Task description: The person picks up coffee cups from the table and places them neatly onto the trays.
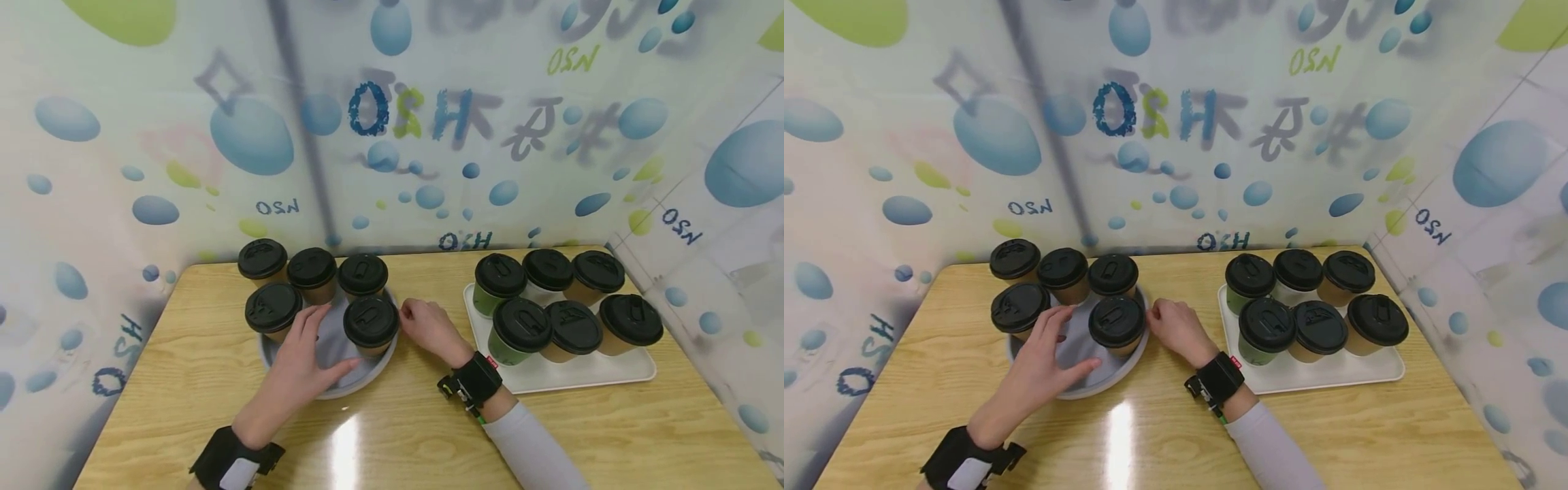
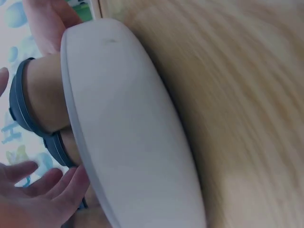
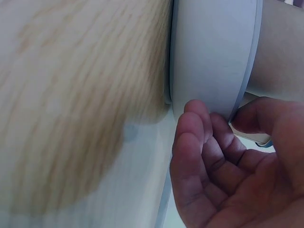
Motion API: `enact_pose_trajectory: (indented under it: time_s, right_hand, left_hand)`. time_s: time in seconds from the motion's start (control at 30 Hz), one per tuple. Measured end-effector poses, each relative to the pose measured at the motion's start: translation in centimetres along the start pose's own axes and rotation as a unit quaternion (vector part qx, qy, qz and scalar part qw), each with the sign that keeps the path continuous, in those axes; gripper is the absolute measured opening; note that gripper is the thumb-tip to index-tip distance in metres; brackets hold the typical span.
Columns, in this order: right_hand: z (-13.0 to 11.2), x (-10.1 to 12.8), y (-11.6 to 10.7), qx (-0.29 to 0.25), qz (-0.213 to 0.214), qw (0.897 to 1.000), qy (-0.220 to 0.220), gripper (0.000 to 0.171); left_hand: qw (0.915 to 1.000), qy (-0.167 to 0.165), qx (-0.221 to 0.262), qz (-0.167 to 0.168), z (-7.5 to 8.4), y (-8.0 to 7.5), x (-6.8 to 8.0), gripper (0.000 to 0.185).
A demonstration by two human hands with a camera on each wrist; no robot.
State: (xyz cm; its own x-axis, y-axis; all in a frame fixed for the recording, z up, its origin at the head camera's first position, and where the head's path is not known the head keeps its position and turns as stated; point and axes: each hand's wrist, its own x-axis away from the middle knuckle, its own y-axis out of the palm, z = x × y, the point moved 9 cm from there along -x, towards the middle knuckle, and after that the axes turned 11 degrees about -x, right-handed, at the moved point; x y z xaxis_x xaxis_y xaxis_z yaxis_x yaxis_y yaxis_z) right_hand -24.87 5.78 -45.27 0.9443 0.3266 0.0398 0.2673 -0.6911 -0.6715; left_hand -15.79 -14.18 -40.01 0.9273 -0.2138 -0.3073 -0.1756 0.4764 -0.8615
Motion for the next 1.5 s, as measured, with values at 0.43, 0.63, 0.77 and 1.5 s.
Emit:
enact_pose_trajectory:
  time_s: [0.43,0.63,0.77,1.5]
  right_hand:
    - [0.5,-0.9,-0.6,-0.002,0.0,1.0,0.011,0.023]
    - [0.5,-1.1,-0.8,-0.012,0.004,1.0,0.011,0.024]
    - [0.8,-0.9,-1.0,-0.029,0.013,0.999,0.007,0.026]
    - [0.7,1.4,-0.4,-0.021,0.011,0.999,-0.022,0.037]
  left_hand:
    - [0.9815,0.123,-0.06,-0.133,2.0,3.1,1.0,0.008]
    - [0.9782,0.152,-0.042,-0.135,2.9,3.6,1.2,0.008]
    - [0.978,0.17,-0.051,-0.11,3.7,3.8,1.2,0.006]
    - [0.9734,0.174,-0.149,-0.013,6.7,4.8,-0.3,0.013]
